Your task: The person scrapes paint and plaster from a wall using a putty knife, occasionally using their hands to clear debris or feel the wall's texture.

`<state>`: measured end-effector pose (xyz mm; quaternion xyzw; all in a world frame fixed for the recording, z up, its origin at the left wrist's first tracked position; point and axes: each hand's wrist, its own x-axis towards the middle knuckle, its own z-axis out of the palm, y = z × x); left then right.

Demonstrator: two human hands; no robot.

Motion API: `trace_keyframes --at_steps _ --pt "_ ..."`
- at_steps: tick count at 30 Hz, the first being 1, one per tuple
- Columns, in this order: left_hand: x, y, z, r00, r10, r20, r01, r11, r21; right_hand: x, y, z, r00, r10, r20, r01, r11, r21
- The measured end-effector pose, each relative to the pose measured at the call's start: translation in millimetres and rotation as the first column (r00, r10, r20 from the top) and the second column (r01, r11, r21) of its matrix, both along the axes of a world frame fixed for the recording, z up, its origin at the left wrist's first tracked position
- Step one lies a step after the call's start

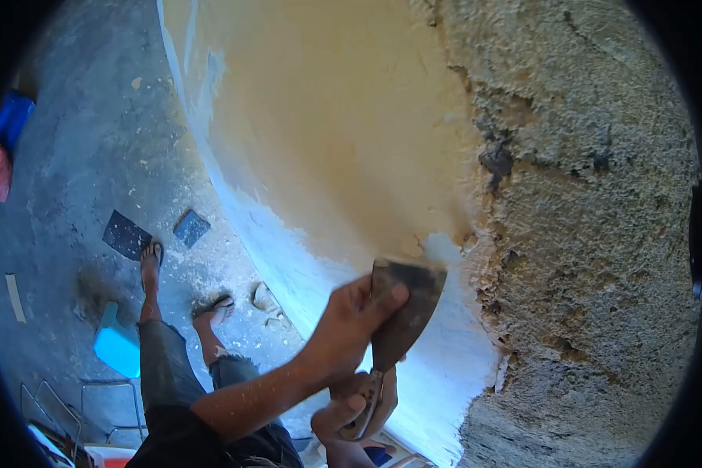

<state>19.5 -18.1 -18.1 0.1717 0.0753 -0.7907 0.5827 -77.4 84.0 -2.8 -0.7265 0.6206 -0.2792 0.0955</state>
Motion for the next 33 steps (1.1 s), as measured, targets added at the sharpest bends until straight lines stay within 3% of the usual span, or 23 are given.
trace_keyframes --at_steps 1,2,4,5,6,8,9,10,12,14,15,18,19,20,23,24,25,26,27,28,29,30,33 --pt "13.6 -2.5 -1.2 0.998 -0.047 -0.03 0.046 0.998 -0.043 0.3 -7.2 5.8 0.962 0.264 -0.069 -0.259 0.963 0.08" --pt "21.7 -6.6 -3.6 0.995 -0.088 -0.046 0.083 0.992 -0.095 2.0 -7.0 1.5 0.961 0.266 -0.073 -0.26 0.962 0.076" --pt "3.3 0.5 -3.9 0.999 -0.035 -0.002 0.034 0.998 -0.049 12.1 -0.7 -9.7 0.995 0.012 -0.101 -0.031 0.982 -0.188" --pt "-13.5 6.3 -8.3 1.0 -0.008 0.024 0.008 1.0 0.02 3.3 8.6 -14.3 0.992 -0.039 0.121 0.053 0.992 -0.111" --pt "-22.4 6.6 -10.9 0.999 0.013 0.05 -0.017 0.997 0.079 -7.1 9.0 -16.6 0.991 -0.042 0.127 0.056 0.992 -0.115" --pt "-15.5 6.7 -11.4 1.0 -0.018 0.007 0.017 0.996 0.091 -27.9 12.6 -12.3 0.98 0.089 -0.177 -0.085 0.996 0.032" --pt "1.4 4.7 -13.7 0.996 -0.084 -0.042 0.085 0.996 0.013 -8.2 -0.4 -0.3 0.985 0.158 -0.072 -0.144 0.975 0.17" --pt "10.5 3.2 -17.4 0.986 -0.145 -0.078 0.139 0.988 -0.069 3.1 -4.8 -14.3 0.936 0.143 -0.322 -0.233 0.936 -0.262" --pt "-14.5 7.9 -20.3 0.995 -0.094 -0.031 0.095 0.995 0.006 6.9 10.7 -18.3 0.99 -0.049 -0.132 0.029 0.988 -0.153" --pt "-38.1 9.8 -23.4 0.996 0.038 0.083 -0.043 0.997 0.058 -13.3 18.0 -22.8 0.997 -0.068 -0.038 0.064 0.992 -0.11" --pt "-32.2 9.2 -18.2 0.999 -0.023 0.03 0.022 0.999 0.039 -22.1 17.3 -22.5 0.996 -0.083 0.042 0.086 0.994 -0.07" --pt "-3.0 -8.9 1.0 0.997 0.045 0.066 -0.052 0.992 0.112 -14.9 -11.5 -7.5 0.976 0.077 -0.202 -0.097 0.991 -0.091" --pt "4.2 -12.4 -8.6 0.998 0.069 -0.014 -0.069 0.997 -0.032 0.2 -22.4 -3.8 0.988 0.047 -0.145 -0.073 0.981 -0.179" --pt "-3.6 -8.3 -9.6 0.998 0.062 -0.011 -0.062 0.997 -0.035 -0.6 -16.4 -6.2 0.989 0.039 -0.141 -0.065 0.981 -0.182" --pt "-35.4 17.3 -24.6 0.98 -0.092 0.179 0.076 0.993 0.094 -17.0 10.0 -27.3 0.97 0.056 0.235 -0.011 0.982 -0.191" --pt "-33.7 14.4 -18.4 0.995 -0.044 0.093 0.038 0.997 0.064 -21.7 5.2 -26.8 0.969 0.069 0.236 -0.025 0.982 -0.186" --pt "-29.2 10.1 -18.5 0.999 -0.035 0.033 0.033 0.997 0.075 -32.8 1.5 -21.0 0.968 0.244 -0.05 -0.248 0.963 -0.107" --pt "-23.5 5.7 -17.9 0.999 -0.033 -0.032 0.035 0.996 0.083 -41.2 2.4 -15.1 0.854 0.414 -0.316 -0.427 0.904 0.031" --pt "-11.9 3.3 -18.3 0.998 -0.057 -0.007 0.057 0.998 0.035 -33.3 16.3 -27.0 0.775 0.299 -0.557 -0.368 0.93 -0.013" --pt "-12.9 0.0 -20.8 0.999 -0.042 -0.002 0.042 0.999 0.032 -29.9 14.7 -37.3 0.774 0.308 -0.554 -0.381 0.925 -0.018" --pt "-15.8 1.2 -21.5 0.999 -0.016 0.042 0.015 0.999 0.029 -27.4 17.0 -44.7 0.946 0.203 -0.254 -0.241 0.962 -0.126" --pt "-19.7 5.0 -20.8 0.996 0.008 0.085 -0.011 0.999 0.03 -24.7 18.5 -46.0 0.993 0.078 0.083 -0.063 0.983 -0.172" --pt "-37.2 5.9 -18.3 0.998 0.06 0.024 -0.062 0.996 0.07 -32.1 4.5 -27.0 0.995 0.098 0.004 -0.096 0.982 -0.162"
